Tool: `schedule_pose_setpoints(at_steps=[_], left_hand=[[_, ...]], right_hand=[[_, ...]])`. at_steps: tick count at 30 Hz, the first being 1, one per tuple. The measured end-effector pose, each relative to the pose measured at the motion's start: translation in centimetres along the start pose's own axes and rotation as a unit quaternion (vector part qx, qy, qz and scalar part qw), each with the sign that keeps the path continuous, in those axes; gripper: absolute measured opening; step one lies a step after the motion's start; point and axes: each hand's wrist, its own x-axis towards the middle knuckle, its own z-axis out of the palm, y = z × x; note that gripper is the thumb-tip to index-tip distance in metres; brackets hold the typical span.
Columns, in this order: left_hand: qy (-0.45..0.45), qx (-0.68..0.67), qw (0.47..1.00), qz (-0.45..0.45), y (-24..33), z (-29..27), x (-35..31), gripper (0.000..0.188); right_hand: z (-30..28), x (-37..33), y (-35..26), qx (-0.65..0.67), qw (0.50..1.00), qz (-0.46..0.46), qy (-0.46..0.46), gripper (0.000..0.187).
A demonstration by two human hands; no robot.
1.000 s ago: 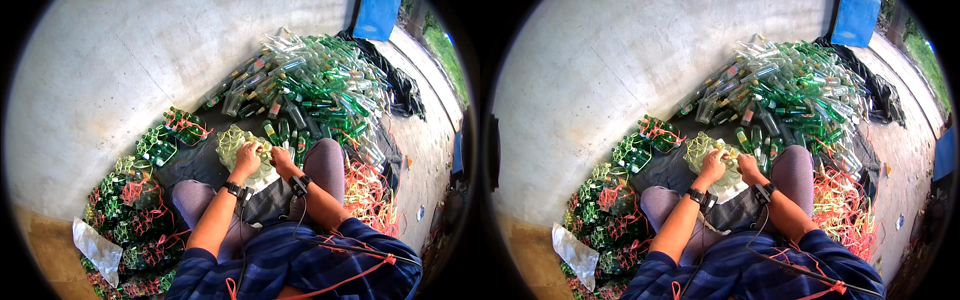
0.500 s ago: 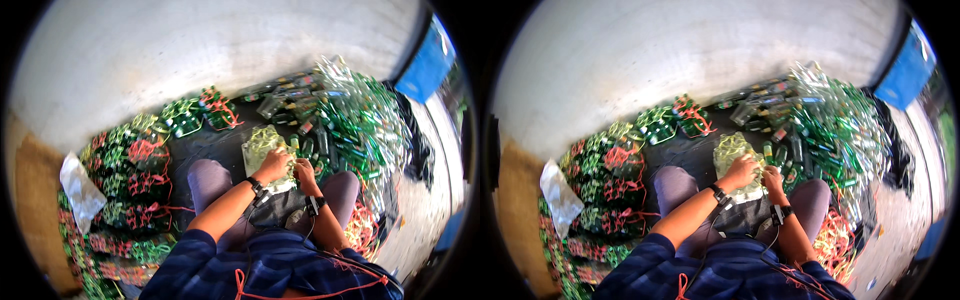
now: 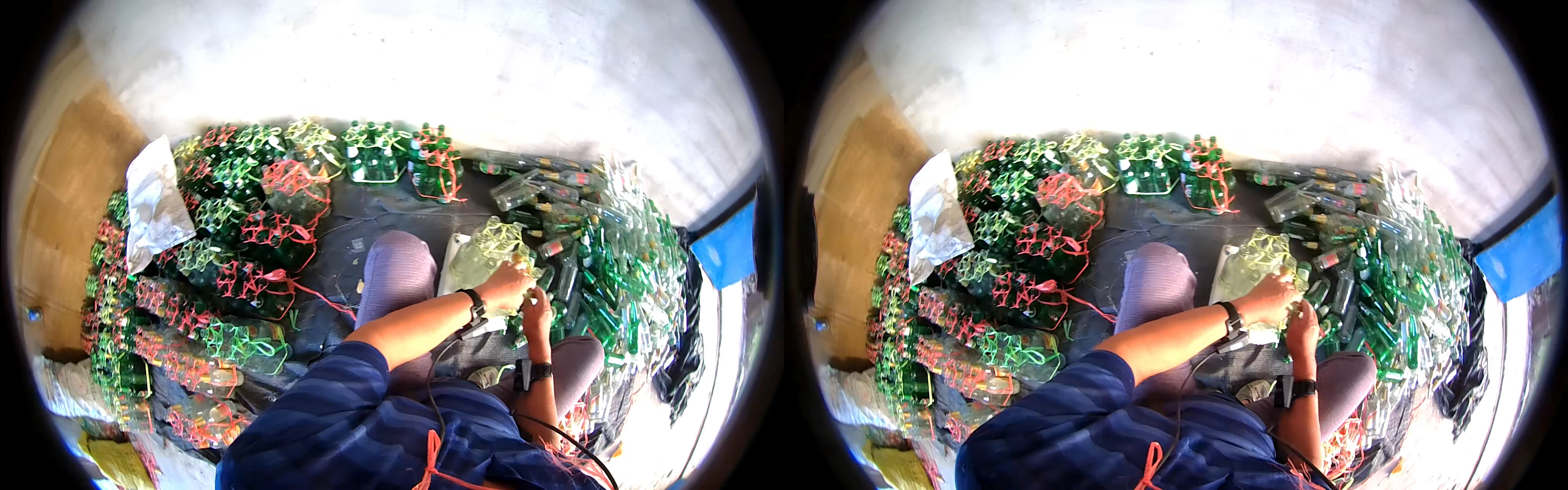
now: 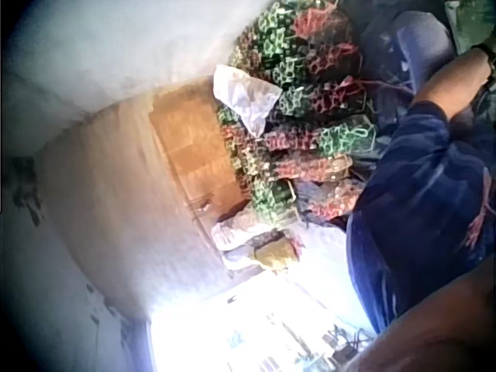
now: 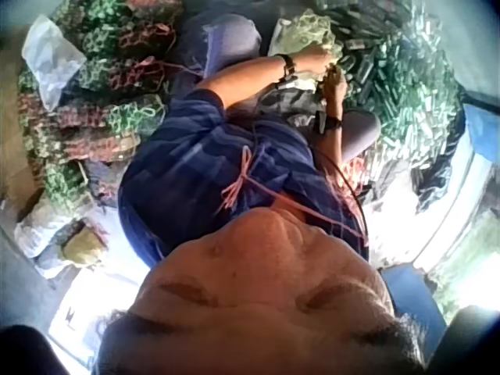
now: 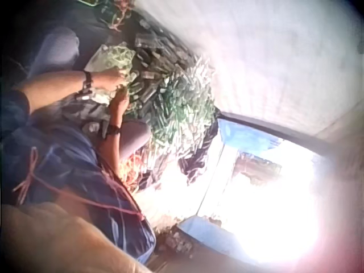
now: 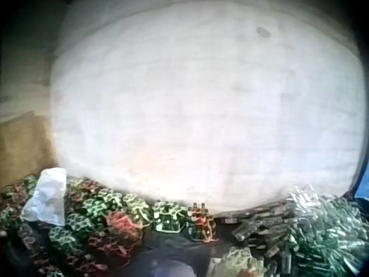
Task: The person sits on the floor and ties green glass bottles together in groups using a yellow string. They pull the string through the necks of the bottles and tie knots to secure them. The person then places the tied bundles on a white styrofoam tray.
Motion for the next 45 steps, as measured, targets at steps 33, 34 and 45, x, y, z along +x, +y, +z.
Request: schedule_pose_setpoints(at_steps=[33, 34, 45], left_hand=[[-0.019, 0.01, 0.999, 0.041, 0.4, -2.6, 0.9, 0.036], [-0.023, 0.013, 0.999, 0.024, 0.1, -2.6, 0.8, 0.033], [-0.062, 0.057, 0.99, -0.113, -4.8, -11.9, 4.4, 0.026]], right_hand=[[3.0, -0.9, 5.0, -0.161, 0.987, 0.014, -0.005, 0.012], [3.7, -1.6, 5.3, -0.174, 0.98, -0.074, 0.056, 0.014], [5.0, -4.9, -0.1, 0.037, 0.964, 0.081, -0.252, 0.026]])
